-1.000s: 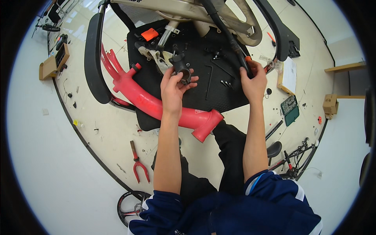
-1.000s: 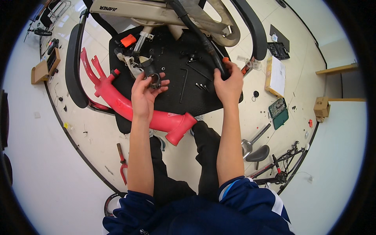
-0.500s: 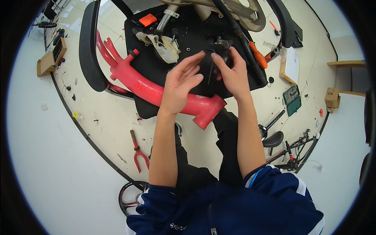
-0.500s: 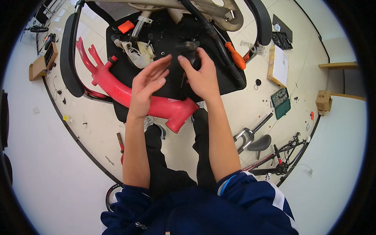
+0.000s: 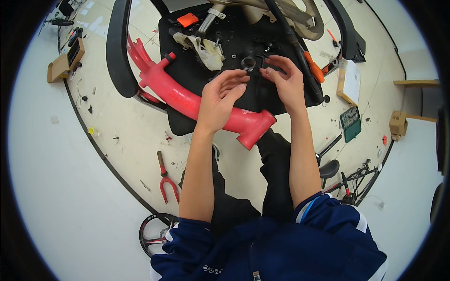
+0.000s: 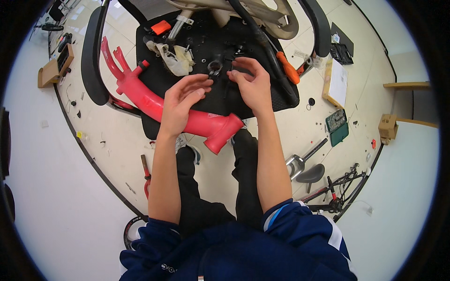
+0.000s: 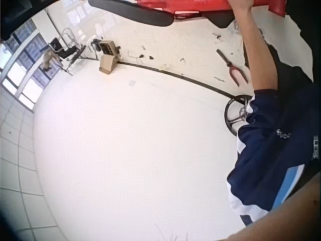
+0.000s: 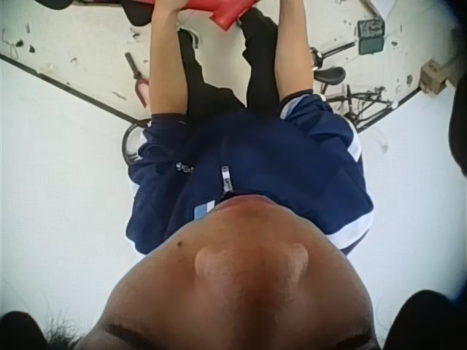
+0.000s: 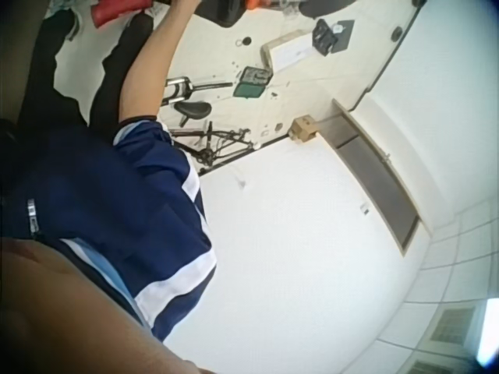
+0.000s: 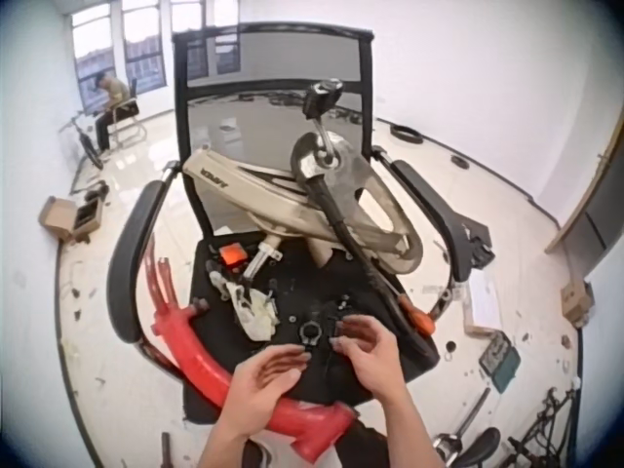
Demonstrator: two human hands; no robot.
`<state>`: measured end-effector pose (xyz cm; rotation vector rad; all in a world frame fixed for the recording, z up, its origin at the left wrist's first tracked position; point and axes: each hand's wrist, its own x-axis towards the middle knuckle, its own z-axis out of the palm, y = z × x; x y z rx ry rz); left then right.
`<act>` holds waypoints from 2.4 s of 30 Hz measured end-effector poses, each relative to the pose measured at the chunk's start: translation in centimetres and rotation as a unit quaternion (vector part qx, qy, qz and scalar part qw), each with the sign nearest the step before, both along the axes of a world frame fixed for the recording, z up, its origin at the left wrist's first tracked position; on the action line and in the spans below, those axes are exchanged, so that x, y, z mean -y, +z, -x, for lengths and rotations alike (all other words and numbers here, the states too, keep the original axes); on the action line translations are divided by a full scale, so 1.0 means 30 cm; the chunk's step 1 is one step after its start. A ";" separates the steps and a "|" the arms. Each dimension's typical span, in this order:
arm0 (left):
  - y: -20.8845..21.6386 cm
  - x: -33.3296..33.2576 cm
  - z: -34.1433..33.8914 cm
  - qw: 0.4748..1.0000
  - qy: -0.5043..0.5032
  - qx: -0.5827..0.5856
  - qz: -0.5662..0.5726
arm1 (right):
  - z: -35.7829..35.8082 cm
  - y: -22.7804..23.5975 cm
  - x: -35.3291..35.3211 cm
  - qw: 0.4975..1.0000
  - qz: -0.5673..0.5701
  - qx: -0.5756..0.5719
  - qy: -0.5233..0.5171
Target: The person assembles a bicycle by attaching a red fork to a black handlebar stem using a wrench and Allen key. They tighten bolts and adjust components on a workbench in a workshop.
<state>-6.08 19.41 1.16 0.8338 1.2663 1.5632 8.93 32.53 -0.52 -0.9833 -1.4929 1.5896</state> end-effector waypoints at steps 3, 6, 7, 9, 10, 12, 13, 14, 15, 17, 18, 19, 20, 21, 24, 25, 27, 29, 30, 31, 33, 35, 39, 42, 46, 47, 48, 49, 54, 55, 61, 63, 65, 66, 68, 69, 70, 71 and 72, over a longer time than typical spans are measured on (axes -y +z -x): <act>-0.016 0.043 0.038 1.000 0.029 0.010 -0.006 | 0.054 -0.010 0.029 0.994 -0.007 0.035 0.099; -0.007 0.041 0.024 0.995 0.084 -0.016 -0.045 | 0.042 0.002 0.037 0.992 -0.018 0.071 0.106; 0.018 0.048 0.022 0.994 0.095 -0.027 -0.038 | 0.029 0.004 0.022 0.992 -0.011 0.075 0.097; 0.091 0.167 -0.002 0.988 0.124 -0.071 -0.055 | -0.065 -0.029 0.002 0.990 -0.021 0.111 0.086; 0.115 0.240 0.037 0.984 0.154 -0.070 -0.063 | -0.047 -0.051 -0.028 0.988 -0.021 0.117 0.097; 0.122 0.423 0.062 0.977 0.191 -0.061 -0.076 | -0.069 -0.080 -0.037 0.985 -0.043 0.139 0.087; 0.097 0.509 0.082 0.973 0.213 -0.057 -0.073 | -0.072 -0.074 -0.046 0.985 -0.057 0.146 0.076; 0.042 0.609 0.097 0.968 0.246 -0.039 -0.040 | -0.064 -0.073 -0.043 0.984 -0.066 0.149 0.074; -0.040 0.717 0.113 0.956 0.294 -0.022 -0.011 | -0.051 -0.064 -0.028 0.980 -0.084 0.160 0.077; -0.292 0.908 0.153 0.919 0.388 0.031 0.066 | -0.022 -0.058 -0.032 0.974 -0.119 0.178 0.075; -0.416 1.016 0.166 0.898 0.421 0.045 0.118 | -0.036 -0.050 -0.037 0.969 -0.142 0.189 0.071; -0.582 1.144 0.171 0.871 0.430 0.026 0.237 | -0.067 -0.070 -0.081 0.968 -0.163 0.177 0.076; -0.810 1.298 0.144 0.817 0.454 -0.038 0.352 | -0.070 -0.061 -0.082 0.964 -0.177 0.186 0.065; -0.967 1.409 0.100 0.768 0.455 -0.102 0.439 | -0.094 -0.040 -0.081 0.959 -0.195 0.201 0.047; -1.216 1.664 -0.009 0.673 0.314 -0.106 0.661 | -0.237 -0.027 -0.120 0.936 -0.230 0.262 0.039; -1.244 1.672 -0.022 0.645 0.310 -0.119 0.688 | -0.301 -0.021 -0.133 0.924 -0.246 0.292 0.034; -1.278 1.653 -0.052 0.590 0.297 -0.145 0.737 | -0.371 0.022 -0.044 0.904 -0.260 0.339 -0.010; -1.309 1.656 -0.054 0.595 0.293 -0.145 0.735 | -0.440 0.043 -0.016 0.908 -0.230 0.348 -0.035; -1.329 1.650 -0.045 0.597 0.292 -0.145 0.733 | -0.451 0.048 -0.001 0.898 -0.224 0.373 -0.070; -1.357 1.636 -0.029 0.589 0.282 -0.151 0.742 | -0.452 0.027 -0.006 0.903 -0.213 0.367 -0.068; -1.377 1.592 -0.009 0.577 0.254 -0.164 0.758 | -0.503 0.020 0.001 0.911 -0.192 0.359 -0.068; -1.336 1.559 0.009 0.615 0.248 -0.129 0.737 | -0.527 -0.026 -0.015 0.919 -0.190 0.338 -0.067; -1.264 1.516 0.020 0.631 0.333 -0.132 0.688 | -0.584 -0.081 -0.035 0.944 -0.098 0.314 -0.029; -1.070 1.496 0.039 0.646 0.343 -0.107 0.673 | -0.469 -0.074 0.073 0.956 -0.026 0.291 0.005; -0.831 1.571 0.016 0.731 0.340 -0.206 0.555 | -0.308 -0.003 0.217 0.973 0.049 0.226 0.005; -0.768 1.571 0.018 0.757 0.337 -0.213 0.517 | -0.301 0.000 0.228 0.978 0.049 0.205 0.013; -0.706 1.554 0.017 0.777 0.353 -0.214 0.475 | -0.285 0.010 0.249 0.982 0.065 0.179 0.007; -0.648 1.529 0.001 0.795 0.368 -0.209 0.435 | -0.276 0.016 0.261 0.984 0.080 0.157 0.003; -0.323 1.409 -0.095 0.846 0.330 -0.258 0.329 | -0.268 0.045 0.252 0.975 0.169 0.131 0.055; -0.266 1.405 -0.111 0.842 0.304 -0.282 0.344 | -0.248 0.035 0.256 0.971 0.185 0.131 0.074; -0.050 1.243 -0.183 0.805 0.131 -0.431 0.387 | -0.247 -0.110 0.246 0.924 -0.162 0.331 -0.101; 0.002 1.267 -0.228 0.791 0.128 -0.435 0.411 | -0.231 0.000 0.466 0.974 -0.092 0.200 -0.057; 0.048 1.237 -0.254 0.798 0.134 -0.430 0.400 | -0.243 0.044 0.627 0.997 0.028 0.040 0.052; 0.075 1.232 -0.278 0.807 0.140 -0.420 0.391 | -0.244 0.069 0.717 0.989 0.082 0.024 0.119; 0.124 1.187 -0.321 0.825 0.154 -0.403 0.364 | -0.227 0.107 0.846 0.961 0.184 -0.030 0.203; 0.153 1.165 -0.339 0.832 0.161 -0.398 0.351 | -0.214 0.118 0.889 0.943 0.237 -0.072 0.224; 0.167 1.146 -0.354 0.838 0.168 -0.393 0.338 | -0.207 0.124 0.910 0.942 0.239 -0.077 0.225; 0.169 1.136 -0.366 0.829 0.177 -0.423 0.320 | -0.198 0.130 0.933 0.939 0.243 -0.083 0.229; 0.170 1.125 -0.376 0.819 0.184 -0.452 0.302 | -0.193 0.132 0.951 0.937 0.247 -0.088 0.233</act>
